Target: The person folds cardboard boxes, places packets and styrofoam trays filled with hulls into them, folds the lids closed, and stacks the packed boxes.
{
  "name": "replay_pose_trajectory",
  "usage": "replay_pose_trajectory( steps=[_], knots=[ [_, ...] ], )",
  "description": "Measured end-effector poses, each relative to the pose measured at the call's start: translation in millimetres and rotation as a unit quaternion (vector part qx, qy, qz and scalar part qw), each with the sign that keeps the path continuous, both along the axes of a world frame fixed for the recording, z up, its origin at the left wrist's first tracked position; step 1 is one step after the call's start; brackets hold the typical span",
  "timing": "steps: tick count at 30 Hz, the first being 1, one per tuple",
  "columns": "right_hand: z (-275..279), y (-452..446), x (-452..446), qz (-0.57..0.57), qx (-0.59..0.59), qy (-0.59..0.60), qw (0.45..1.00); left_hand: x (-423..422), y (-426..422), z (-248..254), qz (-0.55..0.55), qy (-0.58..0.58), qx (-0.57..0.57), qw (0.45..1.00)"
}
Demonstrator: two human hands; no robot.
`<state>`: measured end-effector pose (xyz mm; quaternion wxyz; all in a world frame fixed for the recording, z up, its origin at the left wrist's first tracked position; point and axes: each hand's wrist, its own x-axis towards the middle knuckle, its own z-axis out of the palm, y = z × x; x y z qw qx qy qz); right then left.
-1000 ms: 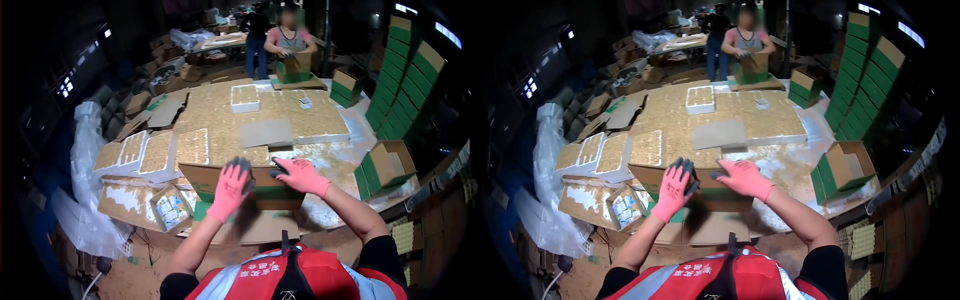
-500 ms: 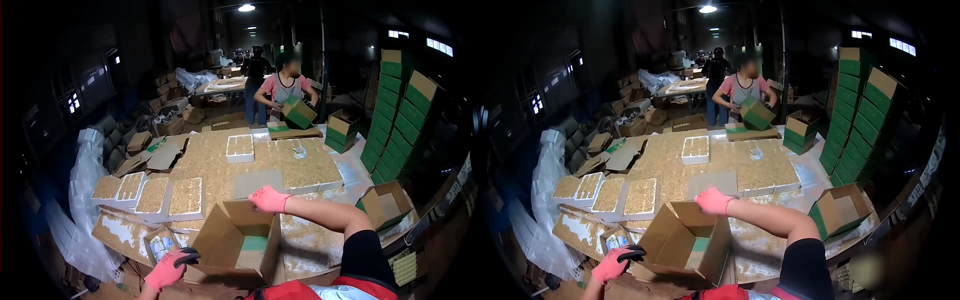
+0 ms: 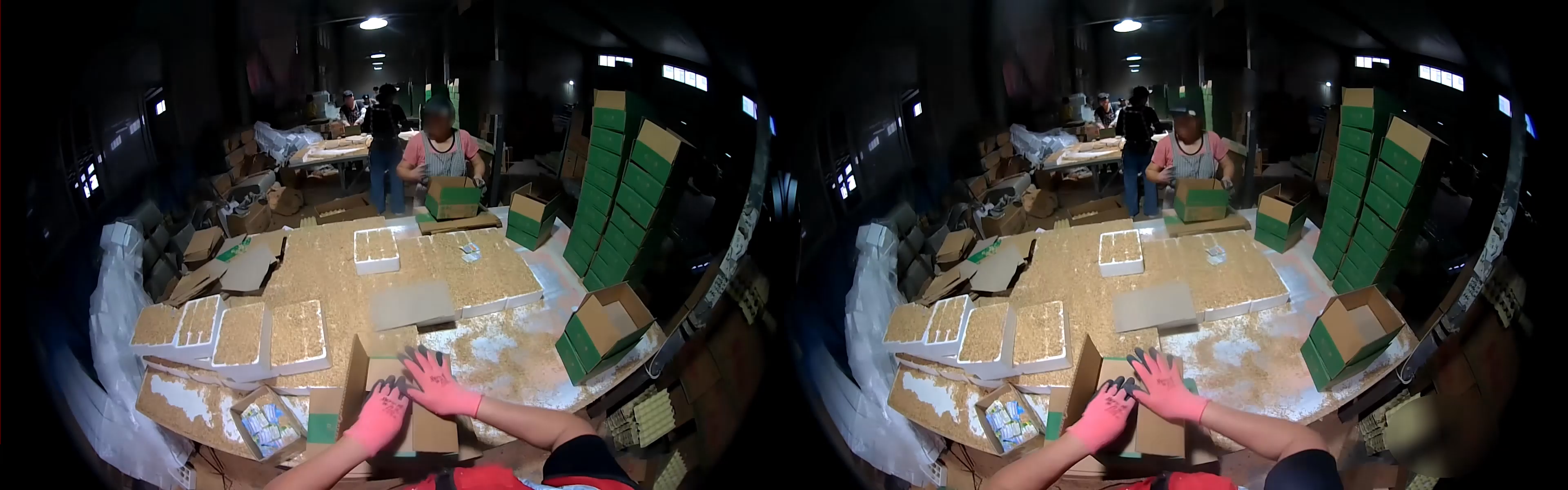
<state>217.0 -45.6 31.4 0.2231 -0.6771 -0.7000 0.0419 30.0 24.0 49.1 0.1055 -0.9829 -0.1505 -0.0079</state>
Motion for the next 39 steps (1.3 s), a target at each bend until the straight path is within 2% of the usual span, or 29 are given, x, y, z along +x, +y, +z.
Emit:
replay_pose_trajectory(
  steps=[1, 2, 4, 6, 7, 9, 12, 13, 14, 15, 17, 18, 19, 20, 21, 23, 25, 26, 27, 29, 30, 31, 32, 33, 34, 36, 37, 38, 39],
  knots=[
    [-11, 3, -5, -0.029, 0.002, -0.013, 0.999, -17, -7, 47, -0.011, -0.065, -0.018, 0.998],
    [8, -6, -13, -0.067, 0.030, 0.045, 0.996, -35, -7, 96, 0.090, -0.117, -0.136, 0.980],
    [-7, 3, -13, -0.096, 0.061, 0.064, 0.991, -51, 5, 97, 0.213, -0.204, -0.365, 0.883],
    [-4, 2, -32, -0.137, 0.060, 0.041, 0.988, -25, -2, 15, 0.135, -0.230, -0.420, 0.868],
    [-4, 2, -31, -0.158, 0.116, 0.096, 0.976, -4, -41, 54, 0.166, -0.032, -0.198, 0.966],
    [-8, -7, -25, -0.197, 0.217, 0.202, 0.934, -5, -39, -4, 0.106, -0.113, -0.203, 0.967],
    [-61, -48, -42, -0.315, 0.180, 0.270, 0.892, -55, 13, -5, 0.147, -0.197, -0.361, 0.900],
    [-100, -56, -51, -0.354, 0.030, 0.422, 0.834, -80, 34, -30, 0.200, -0.215, -0.440, 0.849],
    [-152, -61, -54, -0.299, -0.044, 0.267, 0.915, -106, 49, -43, 0.190, -0.247, -0.492, 0.813],
    [-146, -64, -66, -0.275, -0.037, 0.378, 0.883, -131, 63, -56, 0.180, -0.277, -0.543, 0.772],
    [-31, -41, -84, -0.210, 0.064, 0.494, 0.841, -145, 29, -38, 0.111, -0.487, -0.687, 0.527],
    [27, -31, -88, -0.164, 0.072, 0.487, 0.855, -141, 14, -62, 0.174, -0.473, -0.676, 0.538],
    [54, -31, -85, -0.121, 0.068, 0.241, 0.960, -134, -14, -109, 0.242, -0.448, -0.666, 0.545],
    [53, -26, -79, -0.005, 0.089, 0.045, 0.995, -130, -38, -147, 0.305, -0.421, -0.654, 0.550],
    [52, -24, -73, 0.142, -0.013, -0.049, 0.989, -134, -40, -166, 0.253, -0.352, -0.690, 0.579],
    [13, -29, -66, 0.267, -0.040, -0.112, 0.956, -172, -13, -195, 0.342, -0.196, -0.689, 0.608],
    [23, -38, -69, 0.291, -0.060, -0.108, 0.949, -258, 42, -200, 0.338, -0.278, -0.769, 0.467],
    [-19, -35, -70, 0.322, 0.006, -0.115, 0.940, -251, 43, -153, 0.389, -0.371, -0.739, 0.407],
    [-6, -40, -80, 0.364, -0.041, -0.160, 0.917, -234, 47, -96, 0.437, -0.457, -0.696, 0.340],
    [-7, -47, -89, 0.413, 0.001, -0.099, 0.906, -186, 37, -54, 0.340, -0.421, -0.668, 0.510],
    [22, -28, -92, 0.396, -0.242, -0.117, 0.878, -153, 35, -29, 0.326, -0.326, -0.627, 0.628],
    [21, -11, -67, 0.345, -0.086, -0.002, 0.934, -143, 40, -37, 0.373, -0.339, -0.596, 0.626],
    [21, 4, -37, 0.281, 0.074, 0.115, 0.950, -146, 45, -52, 0.407, -0.321, -0.571, 0.637],
    [45, 26, -2, 0.137, 0.007, 0.204, 0.969, -148, 51, -61, 0.440, -0.305, -0.545, 0.646],
    [-4, 57, 31, 0.021, 0.049, 0.213, 0.976, -139, 47, -45, 0.444, -0.271, -0.521, 0.677],
    [-99, 118, 94, -0.206, 0.125, 0.262, 0.934, -140, 45, -49, 0.430, -0.257, -0.460, 0.733],
    [-143, 127, 104, -0.255, -0.100, 0.216, 0.937, -139, 47, -38, 0.462, -0.217, -0.473, 0.718],
    [-248, 151, 124, -0.147, -0.310, 0.103, 0.933, -143, 47, -32, 0.486, -0.175, -0.473, 0.714],
    [-214, 140, 82, -0.218, -0.350, 0.155, 0.898, -157, 49, -41, 0.537, -0.147, -0.476, 0.681]
  ],
)
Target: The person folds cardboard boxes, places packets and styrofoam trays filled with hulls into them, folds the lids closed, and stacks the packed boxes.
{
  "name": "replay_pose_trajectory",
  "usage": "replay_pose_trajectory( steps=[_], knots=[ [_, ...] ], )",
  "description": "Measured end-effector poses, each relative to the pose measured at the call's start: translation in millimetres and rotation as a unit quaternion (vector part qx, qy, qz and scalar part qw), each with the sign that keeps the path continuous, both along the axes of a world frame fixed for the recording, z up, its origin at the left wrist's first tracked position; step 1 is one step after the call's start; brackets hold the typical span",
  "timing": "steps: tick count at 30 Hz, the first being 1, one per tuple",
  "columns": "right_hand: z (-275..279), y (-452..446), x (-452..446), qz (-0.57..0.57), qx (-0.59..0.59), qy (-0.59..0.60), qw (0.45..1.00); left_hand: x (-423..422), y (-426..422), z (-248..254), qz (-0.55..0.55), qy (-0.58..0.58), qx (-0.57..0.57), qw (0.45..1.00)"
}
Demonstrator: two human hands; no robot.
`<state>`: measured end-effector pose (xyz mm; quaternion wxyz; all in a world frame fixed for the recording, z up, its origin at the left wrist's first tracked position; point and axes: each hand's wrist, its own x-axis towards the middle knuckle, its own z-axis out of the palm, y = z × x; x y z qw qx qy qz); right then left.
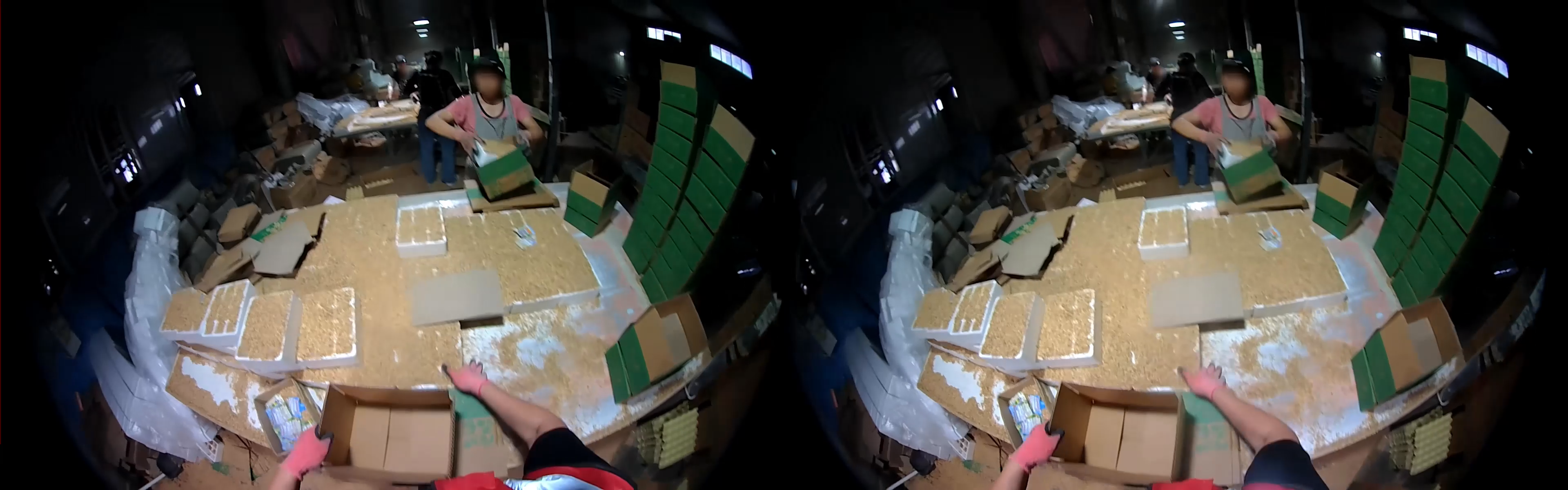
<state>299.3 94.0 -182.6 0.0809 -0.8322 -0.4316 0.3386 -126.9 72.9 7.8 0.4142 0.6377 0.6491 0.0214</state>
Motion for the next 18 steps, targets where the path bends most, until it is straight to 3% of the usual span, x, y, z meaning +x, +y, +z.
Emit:
replay_pose_trajectory(
  steps=[1, 4, 6, 11, 12, 14, 16, 18],
  knots=[
    [-3, 1, -9, -0.037, 0.047, 0.015, 0.998, -9, -10, 8, -0.025, -0.047, 0.089, 0.995],
    [12, -5, -11, -0.090, 0.111, 0.177, 0.974, -11, -32, 27, 0.034, -0.016, 0.057, 0.998],
    [19, -5, -9, -0.136, 0.181, 0.216, 0.950, -12, -35, 9, 0.033, -0.046, 0.068, 0.996],
    [-16, 4, 21, -0.212, 0.359, 0.355, 0.837, -12, -38, 10, 0.027, -0.051, 0.088, 0.994],
    [12, -6, 28, -0.207, 0.342, 0.322, 0.858, -16, -43, 6, 0.028, -0.058, 0.093, 0.994],
    [99, -36, 45, -0.224, 0.314, 0.440, 0.811, -27, -45, -8, 0.023, -0.073, 0.109, 0.991],
    [125, -43, 77, -0.199, 0.340, 0.474, 0.788, -33, -46, -14, 0.011, -0.078, 0.132, 0.988],
    [183, -61, 101, -0.129, 0.341, 0.412, 0.835, -34, -45, -21, -0.007, -0.088, 0.130, 0.988]
  ],
)
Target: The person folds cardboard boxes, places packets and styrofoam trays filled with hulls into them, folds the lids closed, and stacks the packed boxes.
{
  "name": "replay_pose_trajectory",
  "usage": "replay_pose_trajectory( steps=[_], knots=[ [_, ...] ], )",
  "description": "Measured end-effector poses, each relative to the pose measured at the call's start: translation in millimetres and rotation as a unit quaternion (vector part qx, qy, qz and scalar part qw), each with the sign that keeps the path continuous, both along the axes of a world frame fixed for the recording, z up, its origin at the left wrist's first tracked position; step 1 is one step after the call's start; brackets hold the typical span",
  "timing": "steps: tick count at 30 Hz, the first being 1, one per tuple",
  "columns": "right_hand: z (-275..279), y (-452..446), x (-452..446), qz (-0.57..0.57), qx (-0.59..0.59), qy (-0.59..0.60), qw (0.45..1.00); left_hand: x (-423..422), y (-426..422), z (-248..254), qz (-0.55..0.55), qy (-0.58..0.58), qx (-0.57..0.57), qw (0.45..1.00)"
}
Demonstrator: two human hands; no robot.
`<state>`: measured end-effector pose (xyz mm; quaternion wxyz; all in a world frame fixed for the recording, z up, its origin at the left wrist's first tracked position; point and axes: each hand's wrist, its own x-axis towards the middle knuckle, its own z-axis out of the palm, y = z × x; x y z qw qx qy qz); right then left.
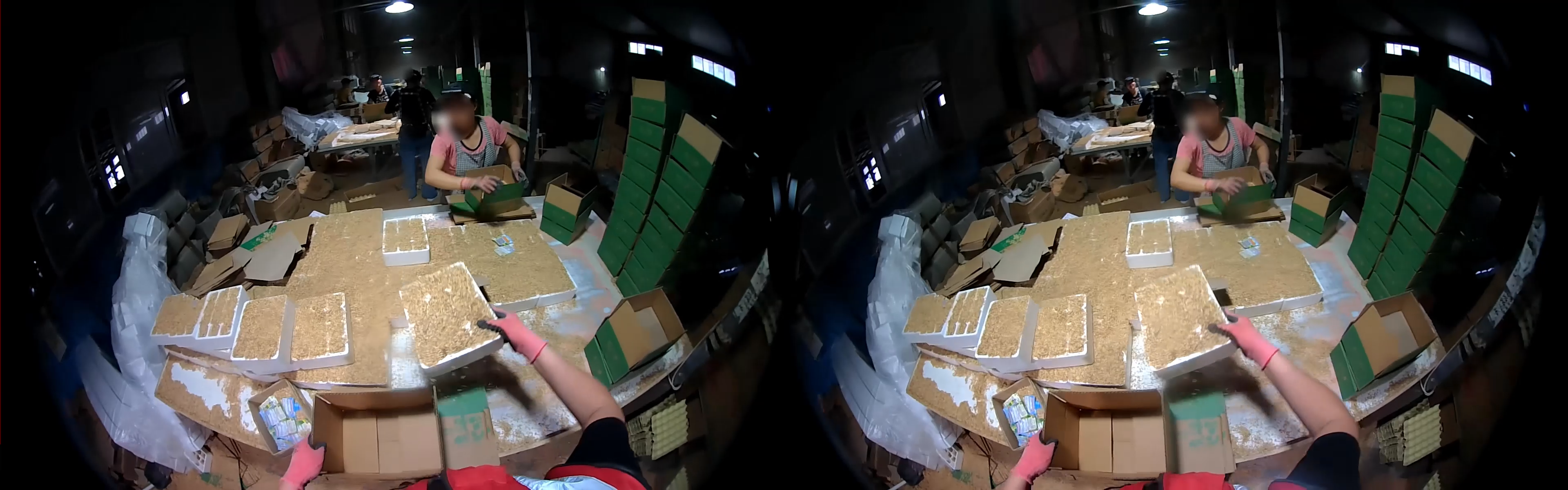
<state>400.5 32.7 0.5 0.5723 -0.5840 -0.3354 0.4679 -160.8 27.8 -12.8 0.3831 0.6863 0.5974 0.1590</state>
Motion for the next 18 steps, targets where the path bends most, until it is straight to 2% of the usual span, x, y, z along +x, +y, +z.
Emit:
replay_pose_trajectory(
  steps=[2, 3, 4, 6, 7, 8, 9, 10, 11, 12, 14, 15, 16, 17, 18],
  knots=[
    [83, -27, -7, 0.069, 0.002, -0.064, 0.996, 14, 19, -8, -0.033, -0.008, -0.020, 0.999],
    [127, -44, -24, 0.089, -0.037, -0.070, 0.993, 26, 34, -9, -0.057, -0.104, -0.077, 0.990],
    [144, -57, -28, 0.125, -0.027, -0.040, 0.991, 41, 50, -6, -0.081, -0.198, -0.133, 0.968],
    [158, -79, -43, 0.154, -0.125, -0.161, 0.967, 74, 69, 9, -0.115, -0.222, -0.198, 0.948],
    [157, -89, -54, 0.178, -0.130, -0.133, 0.966, 87, 74, 6, -0.126, -0.260, -0.208, 0.935],
    [159, -104, -68, 0.203, -0.135, -0.259, 0.935, 98, 82, -2, -0.136, -0.298, -0.218, 0.919],
    [138, -108, -66, 0.242, -0.129, -0.232, 0.933, 103, 103, -34, -0.144, -0.344, -0.294, 0.880],
    [136, -111, -80, 0.282, -0.123, -0.202, 0.930, 109, 101, -29, -0.108, -0.383, -0.348, 0.849],
    [139, -116, -94, 0.293, -0.171, -0.237, 0.910, 112, 105, -43, -0.116, -0.387, -0.331, 0.853],
    [127, -109, -91, 0.354, -0.100, -0.304, 0.879, 115, 108, -58, -0.124, -0.390, -0.315, 0.856],
    [93, -90, -74, 0.461, 0.048, -0.421, 0.780, 116, 103, -58, -0.192, -0.382, -0.302, 0.852],
    [100, -80, -83, 0.467, 0.089, -0.429, 0.768, 114, 89, -39, -0.237, -0.354, -0.186, 0.886],
    [87, -68, -90, 0.431, -0.013, -0.402, 0.808, 106, 77, -20, -0.274, -0.251, -0.009, 0.928],
    [74, -56, -97, 0.380, -0.111, -0.368, 0.841, 98, 72, 0, -0.234, -0.255, -0.097, 0.933],
    [69, -44, -109, 0.352, -0.154, -0.381, 0.841, 91, 69, 14, -0.188, -0.255, -0.184, 0.930]
  ],
)
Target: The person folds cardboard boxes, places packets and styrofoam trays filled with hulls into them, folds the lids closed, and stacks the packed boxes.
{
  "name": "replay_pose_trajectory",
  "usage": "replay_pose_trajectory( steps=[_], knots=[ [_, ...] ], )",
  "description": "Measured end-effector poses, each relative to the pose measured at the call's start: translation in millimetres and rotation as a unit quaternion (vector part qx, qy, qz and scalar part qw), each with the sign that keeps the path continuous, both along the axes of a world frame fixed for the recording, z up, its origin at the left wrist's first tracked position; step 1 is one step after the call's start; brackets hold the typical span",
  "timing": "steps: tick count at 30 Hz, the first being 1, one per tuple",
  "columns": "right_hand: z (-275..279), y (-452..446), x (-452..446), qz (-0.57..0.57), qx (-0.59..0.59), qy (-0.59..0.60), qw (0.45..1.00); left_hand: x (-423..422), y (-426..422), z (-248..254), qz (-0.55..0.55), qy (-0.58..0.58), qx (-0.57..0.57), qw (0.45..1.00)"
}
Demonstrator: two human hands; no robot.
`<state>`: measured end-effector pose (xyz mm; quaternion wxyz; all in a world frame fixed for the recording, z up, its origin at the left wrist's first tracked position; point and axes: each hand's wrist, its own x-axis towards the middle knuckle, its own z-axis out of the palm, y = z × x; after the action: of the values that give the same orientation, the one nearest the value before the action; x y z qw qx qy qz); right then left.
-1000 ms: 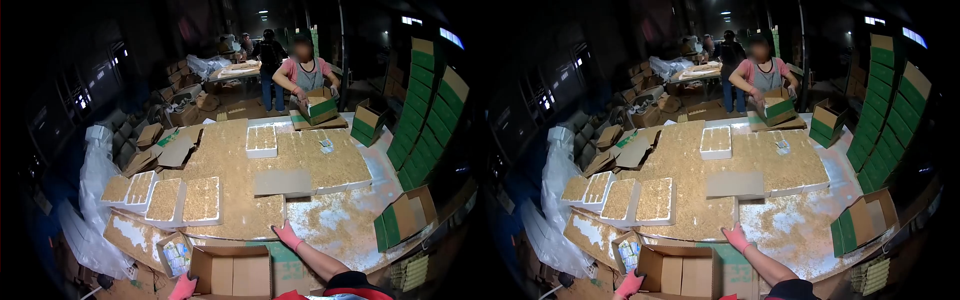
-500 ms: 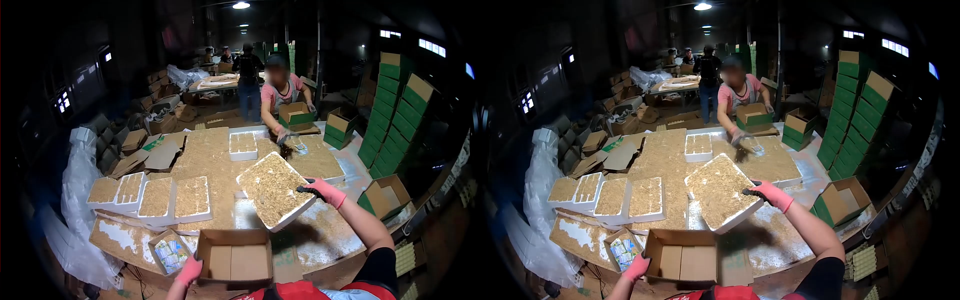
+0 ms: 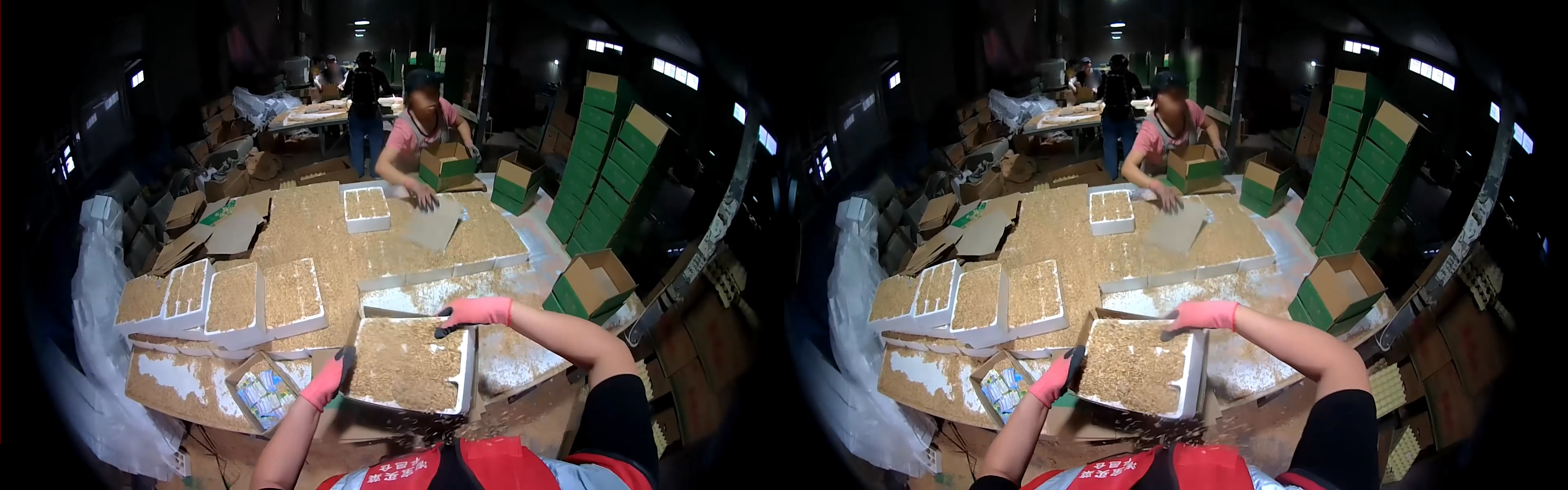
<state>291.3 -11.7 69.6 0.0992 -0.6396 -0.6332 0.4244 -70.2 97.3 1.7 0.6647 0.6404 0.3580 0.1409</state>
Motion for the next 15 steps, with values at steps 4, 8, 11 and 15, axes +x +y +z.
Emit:
replay_pose_trajectory(
  steps=[4, 8, 11, 15],
  knots=[
    [-13, -15, -61, 0.227, 0.400, -0.448, 0.767, -17, -8, 19, 0.030, 0.050, -0.045, 0.997],
    [-81, -1, -63, 0.255, 0.068, -0.278, 0.923, -1, 0, -24, 0.062, 0.115, 0.113, 0.985],
    [-90, 8, -57, 0.280, 0.070, -0.261, 0.921, -2, -15, 8, 0.042, 0.128, 0.107, 0.985],
    [-40, 12, -52, 0.203, 0.266, -0.114, 0.935, 11, -9, -4, 0.070, 0.161, 0.137, 0.975]
  ],
)
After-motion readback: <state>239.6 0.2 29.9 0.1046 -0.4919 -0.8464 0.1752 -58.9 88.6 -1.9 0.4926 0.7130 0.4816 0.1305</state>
